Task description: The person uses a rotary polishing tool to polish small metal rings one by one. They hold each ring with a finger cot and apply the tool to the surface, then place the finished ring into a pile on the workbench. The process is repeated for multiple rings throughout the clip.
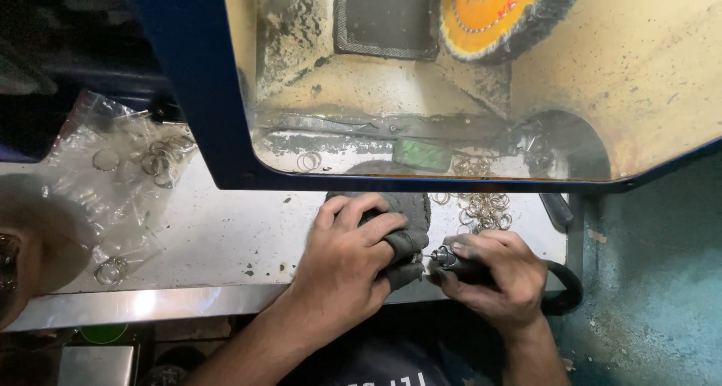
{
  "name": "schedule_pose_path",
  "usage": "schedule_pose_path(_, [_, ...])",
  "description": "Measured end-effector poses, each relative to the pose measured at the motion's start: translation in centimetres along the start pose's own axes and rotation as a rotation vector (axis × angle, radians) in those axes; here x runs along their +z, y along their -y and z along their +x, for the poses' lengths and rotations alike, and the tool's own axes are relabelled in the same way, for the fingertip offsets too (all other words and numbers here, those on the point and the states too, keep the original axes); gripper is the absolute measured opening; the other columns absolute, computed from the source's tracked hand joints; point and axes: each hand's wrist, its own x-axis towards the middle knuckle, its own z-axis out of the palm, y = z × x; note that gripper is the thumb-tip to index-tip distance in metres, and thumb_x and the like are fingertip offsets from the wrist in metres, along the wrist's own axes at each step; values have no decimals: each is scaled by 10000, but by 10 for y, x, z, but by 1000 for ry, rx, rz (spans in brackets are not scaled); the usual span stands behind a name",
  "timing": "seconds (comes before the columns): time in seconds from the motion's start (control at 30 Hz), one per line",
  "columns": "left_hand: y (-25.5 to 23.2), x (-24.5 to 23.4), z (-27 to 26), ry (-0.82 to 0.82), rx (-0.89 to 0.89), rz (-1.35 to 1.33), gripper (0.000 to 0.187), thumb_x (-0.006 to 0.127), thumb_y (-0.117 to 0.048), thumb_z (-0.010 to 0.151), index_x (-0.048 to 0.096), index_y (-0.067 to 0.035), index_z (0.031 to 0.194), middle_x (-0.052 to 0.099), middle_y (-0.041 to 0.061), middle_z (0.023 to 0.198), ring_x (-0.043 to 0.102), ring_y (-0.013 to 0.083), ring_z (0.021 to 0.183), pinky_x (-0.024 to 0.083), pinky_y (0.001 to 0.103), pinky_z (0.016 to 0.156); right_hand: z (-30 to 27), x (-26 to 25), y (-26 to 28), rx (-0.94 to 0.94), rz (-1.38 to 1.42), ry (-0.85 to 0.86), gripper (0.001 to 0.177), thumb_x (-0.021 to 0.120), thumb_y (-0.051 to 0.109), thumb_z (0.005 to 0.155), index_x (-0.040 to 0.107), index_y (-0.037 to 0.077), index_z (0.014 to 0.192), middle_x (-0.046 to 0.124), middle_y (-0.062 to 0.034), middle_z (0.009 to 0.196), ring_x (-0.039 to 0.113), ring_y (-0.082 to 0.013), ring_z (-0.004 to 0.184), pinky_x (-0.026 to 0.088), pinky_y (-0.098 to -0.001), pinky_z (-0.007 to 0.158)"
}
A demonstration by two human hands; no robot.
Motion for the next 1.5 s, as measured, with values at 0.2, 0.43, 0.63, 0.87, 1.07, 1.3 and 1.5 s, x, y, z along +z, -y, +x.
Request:
schedule_pose_path(0.2, [2,1,-3,26,-8,1,207,762,-100,579,759,-70,785,700,0,1184,556,308,1204,370,515,1004,4,2,2,-41,-14,5,309,819,247,858,669,35,1024,768,-112,994,716,-289,843,591,-377,785])
schedule_pose_path(0.43, [2,2,-3,23,-7,13,177,746,-113,597,764,-68,768,709,2,1192,556,311,1204,367,513,998,4,1,1,-47,10,11,342,797,287,881,668,39,1079,766,-114,1023,714,-296,849,594,-380,774])
schedule_pose_path(0.63, [2,3,-3,-29,6,-11,166,803,-199,715,752,-73,811,716,10,1147,577,309,1169,382,502,959,0,-4,5,-44,-108,-35,322,812,272,865,683,4,986,762,-113,999,690,-286,860,586,-377,803])
schedule_pose_path(0.87, [1,3,-2,-45,-6,-1,272,821,-361,835,764,-122,952,703,3,1122,577,296,1166,376,487,967,-16,-3,-6,-20,-202,-134,460,840,371,828,687,-28,994,758,-147,975,696,-283,831,604,-387,757])
schedule_pose_path(1.07, [2,3,-7,-68,32,101,277,807,-351,837,761,-79,816,706,31,1146,589,307,1177,411,491,977,-26,4,-15,113,-378,-298,437,812,333,907,647,-61,1003,730,-240,1009,708,-387,899,621,-475,810])
schedule_pose_path(1.3, [4,4,-8,-81,84,151,219,865,-258,711,777,-122,858,667,6,1154,590,287,1176,402,461,1003,-16,3,-10,106,-344,-286,416,802,337,932,639,-40,998,720,-229,1009,682,-381,891,584,-477,835])
schedule_pose_path(1.5, [4,7,-8,-52,87,183,184,867,-275,688,773,-138,766,681,21,1169,591,299,1197,420,497,1006,-15,4,-7,144,-337,-284,396,792,325,947,651,-41,1005,719,-232,1020,687,-388,911,582,-482,852])
